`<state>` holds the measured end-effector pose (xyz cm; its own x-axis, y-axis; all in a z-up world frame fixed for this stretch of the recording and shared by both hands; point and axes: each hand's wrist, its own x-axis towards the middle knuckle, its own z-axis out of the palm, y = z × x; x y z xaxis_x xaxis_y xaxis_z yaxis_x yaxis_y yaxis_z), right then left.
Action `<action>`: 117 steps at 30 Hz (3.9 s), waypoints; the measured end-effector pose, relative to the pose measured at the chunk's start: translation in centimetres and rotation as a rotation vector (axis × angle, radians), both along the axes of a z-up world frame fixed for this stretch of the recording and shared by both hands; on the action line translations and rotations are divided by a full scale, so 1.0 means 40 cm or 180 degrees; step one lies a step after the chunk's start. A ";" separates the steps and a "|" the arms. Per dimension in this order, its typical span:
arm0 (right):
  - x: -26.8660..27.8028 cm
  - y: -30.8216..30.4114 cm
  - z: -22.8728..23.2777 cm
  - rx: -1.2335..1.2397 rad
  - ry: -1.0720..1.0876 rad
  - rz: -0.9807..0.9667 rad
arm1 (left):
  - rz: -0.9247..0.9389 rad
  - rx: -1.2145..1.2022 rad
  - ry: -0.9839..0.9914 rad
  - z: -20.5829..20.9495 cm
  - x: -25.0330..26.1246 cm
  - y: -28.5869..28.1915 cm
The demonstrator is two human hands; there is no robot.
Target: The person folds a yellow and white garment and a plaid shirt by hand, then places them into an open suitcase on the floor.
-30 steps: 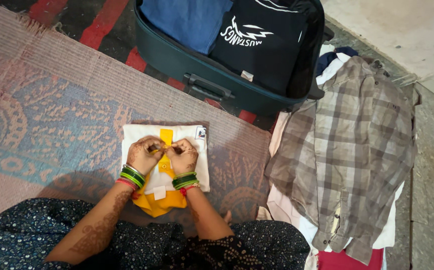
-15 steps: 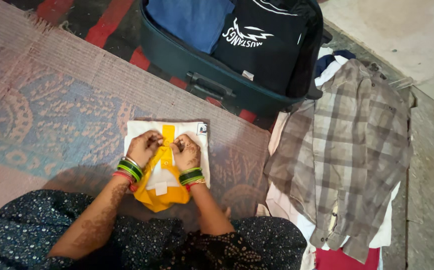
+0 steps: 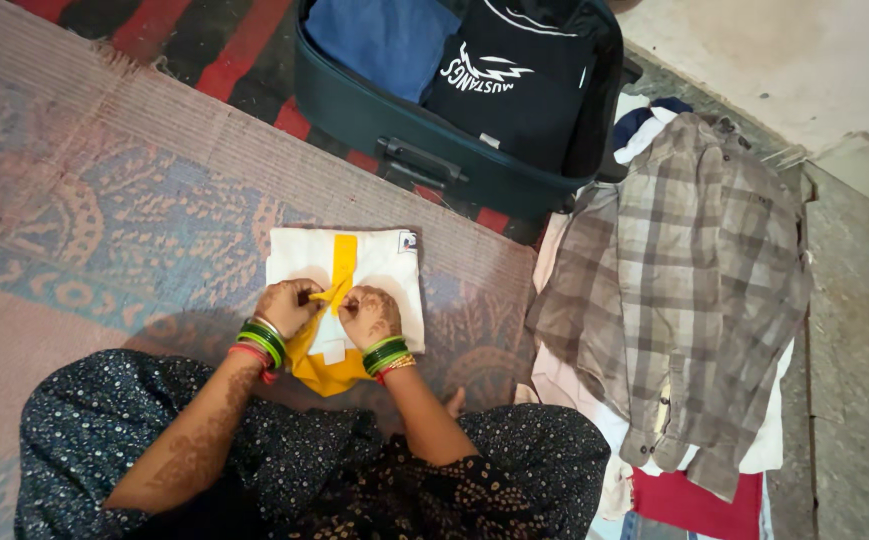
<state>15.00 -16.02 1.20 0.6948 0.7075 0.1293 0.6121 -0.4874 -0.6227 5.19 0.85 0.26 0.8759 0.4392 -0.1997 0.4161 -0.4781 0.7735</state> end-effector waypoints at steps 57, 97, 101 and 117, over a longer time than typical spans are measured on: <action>-0.061 0.023 0.048 0.0682 0.0593 -0.0954 | 0.0478 -0.3153 -0.1293 -0.230 0.027 -0.010; -0.004 -0.270 -0.150 0.0589 0.2450 -0.0837 | 0.0831 0.0013 0.0455 -0.119 -0.133 -0.065; -0.025 -0.247 -0.119 0.0660 0.2069 -0.1060 | 0.1863 -0.2003 -0.0203 -0.208 -0.107 -0.017; -0.028 -0.239 -0.160 0.1603 0.2007 -0.1227 | 0.1310 -0.4681 -0.2222 -0.227 -0.102 -0.014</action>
